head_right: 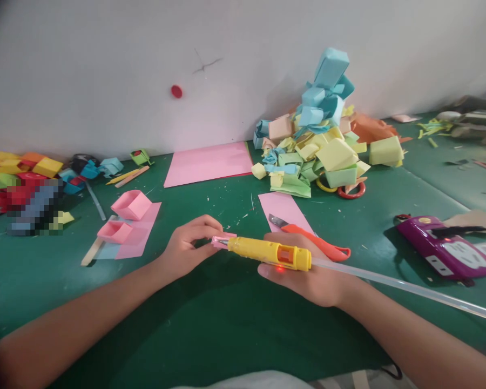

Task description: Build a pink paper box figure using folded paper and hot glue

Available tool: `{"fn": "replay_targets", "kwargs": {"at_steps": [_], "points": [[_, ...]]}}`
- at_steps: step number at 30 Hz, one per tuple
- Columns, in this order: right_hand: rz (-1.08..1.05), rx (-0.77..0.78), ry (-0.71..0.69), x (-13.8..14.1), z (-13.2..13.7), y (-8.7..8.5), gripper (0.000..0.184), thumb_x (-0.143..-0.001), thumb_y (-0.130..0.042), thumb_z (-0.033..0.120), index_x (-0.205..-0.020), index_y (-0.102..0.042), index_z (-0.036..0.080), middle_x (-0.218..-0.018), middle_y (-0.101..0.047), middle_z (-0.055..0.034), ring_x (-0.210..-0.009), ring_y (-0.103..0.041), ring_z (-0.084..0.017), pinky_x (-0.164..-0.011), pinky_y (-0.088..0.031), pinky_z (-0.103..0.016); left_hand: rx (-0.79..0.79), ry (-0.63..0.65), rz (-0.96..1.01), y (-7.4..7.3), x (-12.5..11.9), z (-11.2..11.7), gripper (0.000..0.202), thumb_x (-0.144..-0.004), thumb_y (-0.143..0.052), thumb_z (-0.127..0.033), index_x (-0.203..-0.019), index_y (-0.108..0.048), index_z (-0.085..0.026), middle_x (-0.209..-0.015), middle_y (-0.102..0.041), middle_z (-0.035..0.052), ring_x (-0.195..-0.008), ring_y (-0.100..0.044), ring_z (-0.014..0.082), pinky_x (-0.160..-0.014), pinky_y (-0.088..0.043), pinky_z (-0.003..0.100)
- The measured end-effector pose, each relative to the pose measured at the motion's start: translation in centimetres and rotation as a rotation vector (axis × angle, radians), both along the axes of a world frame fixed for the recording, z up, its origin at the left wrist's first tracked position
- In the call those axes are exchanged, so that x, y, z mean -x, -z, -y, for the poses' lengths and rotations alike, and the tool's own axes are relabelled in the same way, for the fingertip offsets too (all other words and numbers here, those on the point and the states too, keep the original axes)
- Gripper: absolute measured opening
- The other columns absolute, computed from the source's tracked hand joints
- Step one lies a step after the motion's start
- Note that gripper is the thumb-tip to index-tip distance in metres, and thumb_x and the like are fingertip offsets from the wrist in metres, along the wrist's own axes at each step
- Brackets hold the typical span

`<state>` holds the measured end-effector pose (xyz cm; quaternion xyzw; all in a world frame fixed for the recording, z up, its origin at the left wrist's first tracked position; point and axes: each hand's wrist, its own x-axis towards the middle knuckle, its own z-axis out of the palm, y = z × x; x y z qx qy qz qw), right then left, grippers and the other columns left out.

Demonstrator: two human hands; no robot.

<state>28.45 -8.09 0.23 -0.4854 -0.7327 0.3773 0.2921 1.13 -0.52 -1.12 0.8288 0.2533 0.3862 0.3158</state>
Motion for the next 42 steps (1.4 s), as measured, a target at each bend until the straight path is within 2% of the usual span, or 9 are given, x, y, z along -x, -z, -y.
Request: {"fn": "replay_targets", "kwargs": {"at_steps": [8,15,26,31,38,42], "points": [[0.017,-0.021,-0.013,0.17,-0.03,-0.43,0.026,-0.088,-0.07,0.048,-0.078,-0.063,0.025,-0.069,-0.059,0.0001,-0.063,-0.057,-0.019,-0.056,-0.048,-0.033,0.005,0.001,0.019,0.23,0.08,-0.04,0.026,-0.097,-0.067,-0.044,-0.102,-0.081,-0.023,-0.092,-0.07,0.0057,-0.079,-0.067,0.0142,-0.071,-0.055,0.025],[0.008,-0.043,-0.011,-0.05,0.06,-0.08,0.022,-0.088,-0.069,0.05,-0.082,-0.068,0.029,-0.065,-0.059,0.0002,-0.06,-0.059,-0.021,-0.055,-0.051,-0.035,0.006,-0.004,0.02,0.08,0.07,-0.01,0.027,-0.097,-0.066,-0.045,-0.1,-0.081,-0.023,-0.091,-0.07,0.0059,-0.077,-0.068,0.0147,-0.069,-0.056,0.025],[0.03,-0.019,-0.015,0.06,0.17,-0.4,0.027,-0.089,-0.067,0.053,-0.081,-0.067,0.028,-0.07,-0.063,-0.001,-0.063,-0.061,-0.022,-0.057,-0.051,-0.035,0.003,0.003,0.02,-0.01,0.07,-0.07,0.028,-0.097,-0.066,-0.046,-0.1,-0.081,-0.023,-0.09,-0.07,0.006,-0.076,-0.067,0.0144,-0.068,-0.056,0.025],[0.012,-0.033,0.008,0.18,0.16,-0.36,0.031,-0.088,-0.067,0.055,-0.076,-0.063,0.027,-0.068,-0.059,-0.0005,-0.063,-0.058,-0.022,-0.056,-0.047,-0.035,0.014,0.008,0.026,-0.05,0.09,-0.03,0.029,-0.097,-0.065,-0.047,-0.101,-0.081,-0.023,-0.09,-0.07,0.0061,-0.078,-0.067,0.0156,-0.069,-0.056,0.026],[-0.017,0.068,-0.068,0.25,-0.11,-0.76,0.035,-0.092,-0.064,0.05,-0.072,-0.052,0.025,-0.063,-0.052,0.0039,-0.056,-0.051,-0.015,-0.054,-0.043,-0.031,0.024,0.008,0.015,0.14,0.25,0.01,0.024,-0.096,-0.067,-0.043,-0.101,-0.081,-0.024,-0.092,-0.07,0.0059,-0.078,-0.068,0.0157,-0.07,-0.057,0.027],[-0.013,0.061,-0.064,0.35,-0.15,-0.88,0.036,-0.094,-0.062,0.051,-0.072,-0.051,0.025,-0.062,-0.049,0.0045,-0.055,-0.049,-0.015,-0.054,-0.042,-0.03,0.019,0.011,0.035,0.13,0.2,-0.04,0.023,-0.096,-0.068,-0.042,-0.1,-0.081,-0.024,-0.09,-0.069,0.0055,-0.078,-0.068,0.0156,-0.069,-0.057,0.026]]}}
